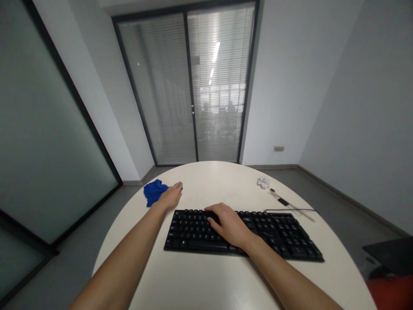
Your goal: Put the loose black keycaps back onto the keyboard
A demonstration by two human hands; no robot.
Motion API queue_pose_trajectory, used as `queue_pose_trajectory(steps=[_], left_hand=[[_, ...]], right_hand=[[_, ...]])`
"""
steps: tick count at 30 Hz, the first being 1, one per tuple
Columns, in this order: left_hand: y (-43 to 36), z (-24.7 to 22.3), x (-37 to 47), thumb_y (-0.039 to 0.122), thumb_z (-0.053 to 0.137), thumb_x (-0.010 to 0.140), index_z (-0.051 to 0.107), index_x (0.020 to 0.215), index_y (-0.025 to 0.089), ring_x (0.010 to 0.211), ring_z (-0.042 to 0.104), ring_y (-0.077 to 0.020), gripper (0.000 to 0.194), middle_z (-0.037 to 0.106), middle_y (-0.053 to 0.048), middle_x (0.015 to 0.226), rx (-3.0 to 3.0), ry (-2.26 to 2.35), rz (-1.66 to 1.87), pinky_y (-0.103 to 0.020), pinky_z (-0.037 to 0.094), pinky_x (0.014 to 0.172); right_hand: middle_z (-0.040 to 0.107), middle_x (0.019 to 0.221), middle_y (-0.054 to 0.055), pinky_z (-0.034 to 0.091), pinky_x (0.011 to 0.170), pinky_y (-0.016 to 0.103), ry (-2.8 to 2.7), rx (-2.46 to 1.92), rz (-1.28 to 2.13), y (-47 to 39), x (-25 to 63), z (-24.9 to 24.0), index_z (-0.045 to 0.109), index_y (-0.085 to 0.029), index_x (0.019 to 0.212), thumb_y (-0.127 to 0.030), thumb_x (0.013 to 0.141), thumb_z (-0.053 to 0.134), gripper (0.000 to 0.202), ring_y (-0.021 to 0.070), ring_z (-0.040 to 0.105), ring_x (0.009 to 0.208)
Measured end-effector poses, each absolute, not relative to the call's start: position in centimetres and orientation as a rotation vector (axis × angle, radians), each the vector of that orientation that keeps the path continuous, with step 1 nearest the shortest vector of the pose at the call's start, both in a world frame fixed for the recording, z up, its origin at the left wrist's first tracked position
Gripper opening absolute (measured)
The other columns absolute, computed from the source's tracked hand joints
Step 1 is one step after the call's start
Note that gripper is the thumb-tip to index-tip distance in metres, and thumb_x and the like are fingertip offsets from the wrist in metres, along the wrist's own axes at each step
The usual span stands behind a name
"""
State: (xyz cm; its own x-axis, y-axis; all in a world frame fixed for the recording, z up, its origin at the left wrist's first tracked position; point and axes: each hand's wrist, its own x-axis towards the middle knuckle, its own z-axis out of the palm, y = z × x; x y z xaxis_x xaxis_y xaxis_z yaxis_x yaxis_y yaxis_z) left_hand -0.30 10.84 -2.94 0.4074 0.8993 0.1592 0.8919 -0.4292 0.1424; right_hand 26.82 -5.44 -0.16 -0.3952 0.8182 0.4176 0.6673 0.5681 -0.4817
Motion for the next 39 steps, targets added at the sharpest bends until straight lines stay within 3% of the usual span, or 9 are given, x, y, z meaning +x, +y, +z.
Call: queue_pose_trajectory(steps=[3, 8, 19, 27, 33, 39], left_hand=[[10.7, -2.8, -0.2, 0.021, 0.042, 0.096, 0.054, 0.137, 0.017, 0.131, 0.052, -0.0273, 0.042, 0.051, -0.016, 0.147, 2.615, 1.671, 0.342, -0.039, 0.038, 0.111], [9.5, -2.5, -0.2, 0.021, 0.044, 0.097, 0.065, 0.12, 0.023, 0.121, 0.058, -0.0239, 0.031, 0.06, -0.009, 0.137, 2.64, 1.66, 0.376, -0.034, 0.043, 0.104], [9.5, -2.3, 0.6, 0.02, 0.048, 0.096, 0.064, 0.122, 0.02, 0.117, 0.061, -0.0238, 0.03, 0.066, -0.008, 0.129, 2.546, 1.816, 0.486, -0.033, 0.045, 0.101], [9.6, -2.5, 1.3, 0.026, 0.054, 0.094, 0.069, 0.11, 0.024, 0.102, 0.068, -0.0264, 0.021, 0.074, -0.008, 0.108, 2.403, 1.959, 0.542, -0.033, 0.05, 0.083], [7.7, -2.1, 1.5, 0.025, 0.054, 0.094, 0.07, 0.105, 0.023, 0.106, 0.066, -0.0252, 0.02, 0.073, -0.008, 0.111, 2.378, 1.934, 0.579, -0.031, 0.048, 0.084], [5.4, -2.3, -0.2, 0.025, 0.056, 0.091, 0.071, 0.101, 0.021, 0.098, 0.069, -0.0242, 0.018, 0.075, -0.007, 0.104, 2.298, 1.888, 0.61, -0.03, 0.049, 0.08]], right_hand=[[0.071, 0.115, 0.007, 0.047, 0.1, 0.042, -2.169, -1.181, 0.318, -5.5, 26.8, -0.1, 0.065, -0.021, 0.121, -0.02, 0.092, 0.058, 0.029, 0.0249, 0.061, 0.109], [0.071, 0.115, 0.007, 0.047, 0.099, 0.042, -2.173, -1.174, 0.313, -5.4, 26.8, -0.2, 0.065, -0.02, 0.121, -0.02, 0.092, 0.058, 0.03, 0.0247, 0.061, 0.109], [0.071, 0.115, 0.007, 0.047, 0.099, 0.042, -2.167, -1.198, 0.316, -5.3, 26.9, -0.3, 0.065, -0.021, 0.12, -0.021, 0.092, 0.058, 0.029, 0.025, 0.061, 0.109], [0.071, 0.114, 0.007, 0.047, 0.099, 0.041, -2.168, -1.202, 0.323, -5.5, 26.9, 0.0, 0.065, -0.02, 0.12, -0.021, 0.092, 0.058, 0.029, 0.0244, 0.061, 0.108], [0.071, 0.115, 0.007, 0.047, 0.099, 0.042, -2.166, -1.185, 0.329, -5.4, 26.9, -0.1, 0.066, -0.021, 0.12, -0.021, 0.092, 0.058, 0.029, 0.0248, 0.062, 0.108], [0.07, 0.116, 0.008, 0.047, 0.1, 0.042, -2.179, -1.185, 0.31, -5.2, 26.9, -0.5, 0.065, -0.02, 0.121, -0.021, 0.092, 0.058, 0.03, 0.0253, 0.061, 0.11]])
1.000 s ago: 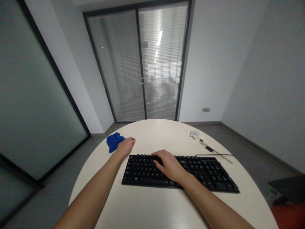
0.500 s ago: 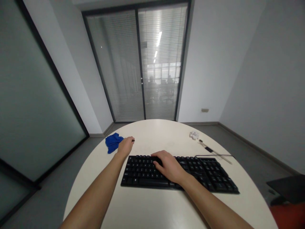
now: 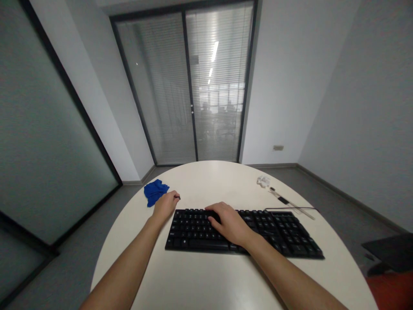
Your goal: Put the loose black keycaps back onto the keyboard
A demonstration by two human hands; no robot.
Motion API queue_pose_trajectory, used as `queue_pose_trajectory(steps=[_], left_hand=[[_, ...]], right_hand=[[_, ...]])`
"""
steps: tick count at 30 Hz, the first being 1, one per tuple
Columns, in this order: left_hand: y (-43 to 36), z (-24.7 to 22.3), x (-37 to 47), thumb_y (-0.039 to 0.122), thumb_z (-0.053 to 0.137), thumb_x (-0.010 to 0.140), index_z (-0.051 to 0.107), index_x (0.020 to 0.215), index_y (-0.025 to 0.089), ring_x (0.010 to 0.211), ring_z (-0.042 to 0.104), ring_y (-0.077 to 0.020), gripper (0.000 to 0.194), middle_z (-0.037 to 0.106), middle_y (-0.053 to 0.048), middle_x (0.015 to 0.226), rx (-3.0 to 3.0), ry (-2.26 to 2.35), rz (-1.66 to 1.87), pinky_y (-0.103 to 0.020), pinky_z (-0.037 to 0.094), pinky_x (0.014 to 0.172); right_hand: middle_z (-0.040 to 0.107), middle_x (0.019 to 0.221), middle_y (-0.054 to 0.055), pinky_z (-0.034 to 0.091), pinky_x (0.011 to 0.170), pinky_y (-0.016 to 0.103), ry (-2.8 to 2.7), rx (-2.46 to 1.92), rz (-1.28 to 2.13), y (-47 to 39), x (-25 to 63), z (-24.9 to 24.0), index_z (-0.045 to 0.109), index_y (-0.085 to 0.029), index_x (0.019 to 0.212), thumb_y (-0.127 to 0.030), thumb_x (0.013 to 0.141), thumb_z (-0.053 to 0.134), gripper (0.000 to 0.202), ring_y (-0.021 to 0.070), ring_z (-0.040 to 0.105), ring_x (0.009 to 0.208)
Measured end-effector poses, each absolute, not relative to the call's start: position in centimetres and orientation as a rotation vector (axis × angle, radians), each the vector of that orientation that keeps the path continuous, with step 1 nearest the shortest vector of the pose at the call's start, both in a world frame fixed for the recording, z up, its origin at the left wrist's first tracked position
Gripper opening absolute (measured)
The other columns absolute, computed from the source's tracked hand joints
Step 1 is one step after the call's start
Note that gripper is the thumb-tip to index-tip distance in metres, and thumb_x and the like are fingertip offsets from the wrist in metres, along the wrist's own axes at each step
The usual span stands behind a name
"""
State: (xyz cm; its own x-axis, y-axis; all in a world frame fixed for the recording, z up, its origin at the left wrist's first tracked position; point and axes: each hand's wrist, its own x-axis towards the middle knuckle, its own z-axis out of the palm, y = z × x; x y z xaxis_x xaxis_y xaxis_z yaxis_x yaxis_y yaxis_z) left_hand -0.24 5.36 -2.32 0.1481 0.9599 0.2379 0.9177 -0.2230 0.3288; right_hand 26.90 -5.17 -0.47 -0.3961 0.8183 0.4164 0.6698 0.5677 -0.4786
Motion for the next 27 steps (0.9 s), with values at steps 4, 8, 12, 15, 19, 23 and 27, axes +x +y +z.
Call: queue_pose_trajectory(steps=[4, 8, 12, 15, 19, 23, 27], left_hand=[[4.3, -2.9, -1.9, 0.029, 0.055, 0.09, 0.07, 0.109, 0.017, 0.093, 0.069, -0.0218, 0.027, 0.075, -0.008, 0.103, 2.157, 1.737, 0.827, -0.03, 0.051, 0.083], [3.4, -2.2, -2.7, 0.035, 0.059, 0.086, 0.072, 0.109, 0.014, 0.097, 0.069, -0.0245, 0.034, 0.075, -0.011, 0.105, 1.987, 1.429, 0.949, -0.035, 0.051, 0.091], [2.5, -0.8, -2.9, 0.041, 0.061, 0.086, 0.075, 0.108, 0.017, 0.105, 0.068, -0.0264, 0.036, 0.075, -0.011, 0.111, 2.0, 1.308, 0.764, -0.037, 0.049, 0.097], [2.1, -0.1, -3.1, 0.038, 0.06, 0.086, 0.075, 0.109, 0.016, 0.108, 0.067, -0.0263, 0.034, 0.074, -0.011, 0.115, 2.012, 1.297, 0.687, -0.037, 0.048, 0.1], [2.0, 0.4, -3.3, 0.035, 0.059, 0.087, 0.075, 0.108, 0.017, 0.111, 0.066, -0.0253, 0.032, 0.073, -0.01, 0.117, 2.058, 1.275, 0.626, -0.036, 0.047, 0.102], [2.0, 0.6, -3.3, 0.032, 0.057, 0.089, 0.076, 0.108, 0.018, 0.11, 0.066, -0.0243, 0.03, 0.073, -0.009, 0.118, 2.102, 1.27, 0.577, -0.036, 0.048, 0.101], [2.1, 0.6, -3.5, 0.031, 0.057, 0.089, 0.076, 0.108, 0.019, 0.109, 0.066, -0.0234, 0.029, 0.074, -0.008, 0.117, 2.151, 1.256, 0.566, -0.034, 0.048, 0.099]], right_hand=[[0.07, 0.116, 0.007, 0.047, 0.1, 0.042, -2.175, -1.189, 0.314, -5.1, 26.9, -0.4, 0.065, -0.021, 0.121, -0.021, 0.092, 0.058, 0.03, 0.025, 0.061, 0.11], [0.07, 0.115, 0.008, 0.047, 0.099, 0.041, -2.176, -1.204, 0.316, -5.3, 26.9, -0.3, 0.065, -0.021, 0.12, -0.021, 0.092, 0.058, 0.029, 0.0249, 0.061, 0.11], [0.07, 0.115, 0.008, 0.047, 0.099, 0.041, -2.175, -1.205, 0.318, -5.3, 27.0, -0.4, 0.065, -0.021, 0.121, -0.021, 0.092, 0.058, 0.029, 0.0244, 0.061, 0.109], [0.07, 0.116, 0.008, 0.047, 0.1, 0.042, -2.178, -1.197, 0.32, -5.2, 27.0, -0.3, 0.065, -0.022, 0.121, -0.021, 0.093, 0.057, 0.029, 0.0248, 0.061, 0.109], [0.07, 0.116, 0.008, 0.047, 0.1, 0.043, -2.175, -1.195, 0.326, -5.2, 26.9, -0.2, 0.065, -0.021, 0.121, -0.021, 0.093, 0.057, 0.029, 0.0251, 0.061, 0.11], [0.07, 0.116, 0.008, 0.047, 0.1, 0.044, -2.178, -1.192, 0.327, -5.3, 26.9, -0.2, 0.065, -0.021, 0.12, -0.022, 0.093, 0.057, 0.028, 0.0254, 0.061, 0.109], [0.07, 0.116, 0.008, 0.048, 0.1, 0.044, -2.179, -1.198, 0.33, -5.3, 27.0, -0.1, 0.065, -0.021, 0.121, -0.022, 0.093, 0.057, 0.029, 0.0252, 0.062, 0.109]])
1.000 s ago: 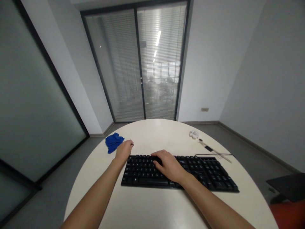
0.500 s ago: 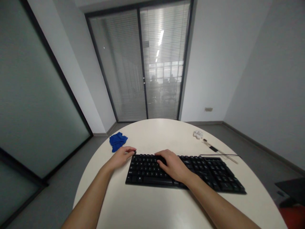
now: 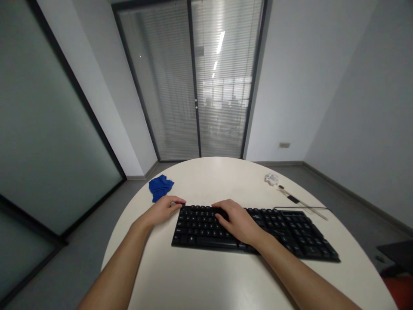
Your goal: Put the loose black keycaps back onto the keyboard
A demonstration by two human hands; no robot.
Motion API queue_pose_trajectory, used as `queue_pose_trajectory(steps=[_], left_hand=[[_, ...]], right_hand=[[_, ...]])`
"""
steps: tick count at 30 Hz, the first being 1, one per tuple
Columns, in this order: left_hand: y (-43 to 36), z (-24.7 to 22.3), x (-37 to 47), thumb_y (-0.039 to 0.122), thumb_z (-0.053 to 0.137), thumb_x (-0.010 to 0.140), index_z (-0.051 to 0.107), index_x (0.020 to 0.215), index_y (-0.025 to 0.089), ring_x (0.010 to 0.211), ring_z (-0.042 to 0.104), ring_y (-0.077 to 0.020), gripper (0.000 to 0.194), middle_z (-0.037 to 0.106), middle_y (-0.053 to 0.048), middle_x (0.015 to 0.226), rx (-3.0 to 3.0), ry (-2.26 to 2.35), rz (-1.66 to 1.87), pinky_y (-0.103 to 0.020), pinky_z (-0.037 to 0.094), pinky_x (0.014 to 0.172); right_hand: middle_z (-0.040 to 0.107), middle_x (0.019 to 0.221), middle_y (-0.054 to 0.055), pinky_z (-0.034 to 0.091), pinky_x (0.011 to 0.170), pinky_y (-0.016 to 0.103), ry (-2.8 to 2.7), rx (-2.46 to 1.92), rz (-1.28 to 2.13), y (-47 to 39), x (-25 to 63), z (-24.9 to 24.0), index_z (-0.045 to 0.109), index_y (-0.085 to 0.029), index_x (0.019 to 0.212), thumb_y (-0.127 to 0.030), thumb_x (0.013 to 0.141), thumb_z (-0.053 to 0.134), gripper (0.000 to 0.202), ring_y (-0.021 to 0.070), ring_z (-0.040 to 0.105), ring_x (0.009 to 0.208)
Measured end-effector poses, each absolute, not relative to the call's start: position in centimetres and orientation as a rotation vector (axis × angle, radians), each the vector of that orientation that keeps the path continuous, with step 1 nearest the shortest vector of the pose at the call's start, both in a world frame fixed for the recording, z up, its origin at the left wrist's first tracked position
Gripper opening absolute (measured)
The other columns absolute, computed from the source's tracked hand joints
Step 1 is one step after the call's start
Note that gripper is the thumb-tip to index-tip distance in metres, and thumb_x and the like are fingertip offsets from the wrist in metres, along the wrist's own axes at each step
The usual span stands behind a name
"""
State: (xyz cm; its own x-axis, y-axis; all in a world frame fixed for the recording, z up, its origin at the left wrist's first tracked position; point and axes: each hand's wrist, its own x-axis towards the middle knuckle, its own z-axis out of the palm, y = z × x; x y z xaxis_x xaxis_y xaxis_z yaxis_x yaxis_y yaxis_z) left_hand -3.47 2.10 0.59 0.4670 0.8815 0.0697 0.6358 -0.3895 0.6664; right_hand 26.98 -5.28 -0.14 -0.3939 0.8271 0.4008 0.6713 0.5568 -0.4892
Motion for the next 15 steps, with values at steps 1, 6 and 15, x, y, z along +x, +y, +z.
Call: queue_pose_trajectory(steps=[1, 6, 15], left_hand=[[2.15, 0.58, -3.53, 0.031, 0.057, 0.089, 0.076, 0.108, 0.019, 0.108, 0.067, -0.0233, 0.029, 0.074, -0.008, 0.116, 2.153, 1.249, 0.57, -0.034, 0.049, 0.098], [2.4, 0.51, -3.81, 0.032, 0.058, 0.088, 0.075, 0.107, 0.018, 0.106, 0.067, -0.0233, 0.029, 0.074, -0.009, 0.114, 2.106, 1.225, 0.572, -0.034, 0.05, 0.097], [2.2, 0.79, -4.03, 0.033, 0.057, 0.089, 0.073, 0.111, 0.017, 0.108, 0.066, -0.0227, 0.031, 0.073, -0.009, 0.116, 2.06, 1.194, 0.548, -0.035, 0.049, 0.099]], right_hand=[[0.07, 0.116, 0.008, 0.048, 0.1, 0.044, -2.181, -1.202, 0.33, -5.27, 26.98, -0.13, 0.065, -0.021, 0.121, -0.022, 0.093, 0.057, 0.029, 0.0253, 0.062, 0.109], [0.07, 0.116, 0.009, 0.047, 0.1, 0.043, -2.189, -1.195, 0.327, -5.3, 26.92, -0.08, 0.065, -0.02, 0.121, -0.021, 0.093, 0.057, 0.029, 0.0252, 0.061, 0.109], [0.07, 0.117, 0.008, 0.048, 0.1, 0.044, -2.179, -1.182, 0.33, -5.21, 27.0, -0.25, 0.065, -0.021, 0.121, -0.022, 0.093, 0.057, 0.029, 0.0255, 0.062, 0.109]])
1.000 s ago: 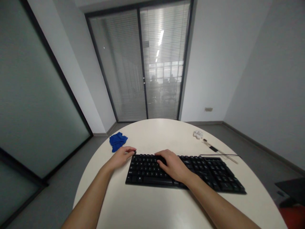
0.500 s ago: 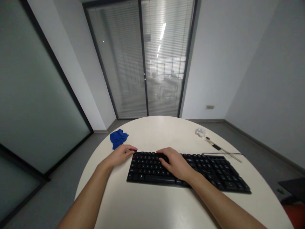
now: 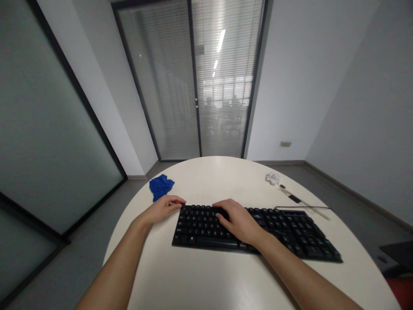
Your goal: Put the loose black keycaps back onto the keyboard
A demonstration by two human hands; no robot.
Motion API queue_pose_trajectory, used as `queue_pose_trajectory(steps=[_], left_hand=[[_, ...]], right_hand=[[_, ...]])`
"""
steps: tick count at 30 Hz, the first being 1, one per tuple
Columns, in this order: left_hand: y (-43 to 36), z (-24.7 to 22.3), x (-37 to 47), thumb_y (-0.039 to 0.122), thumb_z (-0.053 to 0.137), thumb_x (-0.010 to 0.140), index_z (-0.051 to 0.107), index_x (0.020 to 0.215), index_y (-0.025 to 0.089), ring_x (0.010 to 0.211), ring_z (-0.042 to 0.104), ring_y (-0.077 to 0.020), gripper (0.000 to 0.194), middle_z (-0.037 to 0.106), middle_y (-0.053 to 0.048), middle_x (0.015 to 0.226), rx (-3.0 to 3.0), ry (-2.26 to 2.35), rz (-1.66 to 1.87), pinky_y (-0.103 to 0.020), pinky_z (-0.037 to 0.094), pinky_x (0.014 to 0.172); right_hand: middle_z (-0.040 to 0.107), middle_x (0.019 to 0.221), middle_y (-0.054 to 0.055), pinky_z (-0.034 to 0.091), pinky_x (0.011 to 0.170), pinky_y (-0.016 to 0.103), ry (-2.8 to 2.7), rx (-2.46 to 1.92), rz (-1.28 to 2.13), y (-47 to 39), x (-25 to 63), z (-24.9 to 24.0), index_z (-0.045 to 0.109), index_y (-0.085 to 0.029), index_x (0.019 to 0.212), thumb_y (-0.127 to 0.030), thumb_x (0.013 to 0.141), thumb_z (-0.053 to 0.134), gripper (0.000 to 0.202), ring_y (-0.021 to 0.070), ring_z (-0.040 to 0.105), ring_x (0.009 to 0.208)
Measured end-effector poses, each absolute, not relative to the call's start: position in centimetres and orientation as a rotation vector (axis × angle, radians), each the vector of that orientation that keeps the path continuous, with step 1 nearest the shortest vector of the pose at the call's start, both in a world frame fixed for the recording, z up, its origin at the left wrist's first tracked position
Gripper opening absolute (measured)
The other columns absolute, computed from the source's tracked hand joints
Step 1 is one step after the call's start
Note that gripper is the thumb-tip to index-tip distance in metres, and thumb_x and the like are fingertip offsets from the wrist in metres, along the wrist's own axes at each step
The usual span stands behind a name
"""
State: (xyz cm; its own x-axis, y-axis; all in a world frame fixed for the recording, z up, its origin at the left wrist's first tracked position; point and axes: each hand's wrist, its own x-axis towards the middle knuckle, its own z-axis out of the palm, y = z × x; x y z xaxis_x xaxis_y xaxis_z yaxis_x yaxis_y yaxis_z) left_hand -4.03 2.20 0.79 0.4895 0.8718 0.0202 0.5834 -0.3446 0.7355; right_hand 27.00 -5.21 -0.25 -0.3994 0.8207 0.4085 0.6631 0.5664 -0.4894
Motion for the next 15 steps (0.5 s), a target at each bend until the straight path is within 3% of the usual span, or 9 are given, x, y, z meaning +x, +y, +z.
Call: queue_pose_trajectory(steps=[15], left_hand=[[1.2, 2.3, -2.8, 0.033, 0.057, 0.088, 0.078, 0.096, 0.022, 0.105, 0.066, -0.0239, 0.025, 0.075, -0.008, 0.111, 2.298, 1.247, 0.456, -0.033, 0.048, 0.096]], right_hand=[[0.07, 0.116, 0.008, 0.048, 0.099, 0.044, -2.18, -1.201, 0.325, -5.3, 26.9, 0.0, 0.065, -0.021, 0.12, -0.021, 0.093, 0.057, 0.029, 0.0253, 0.062, 0.108]])
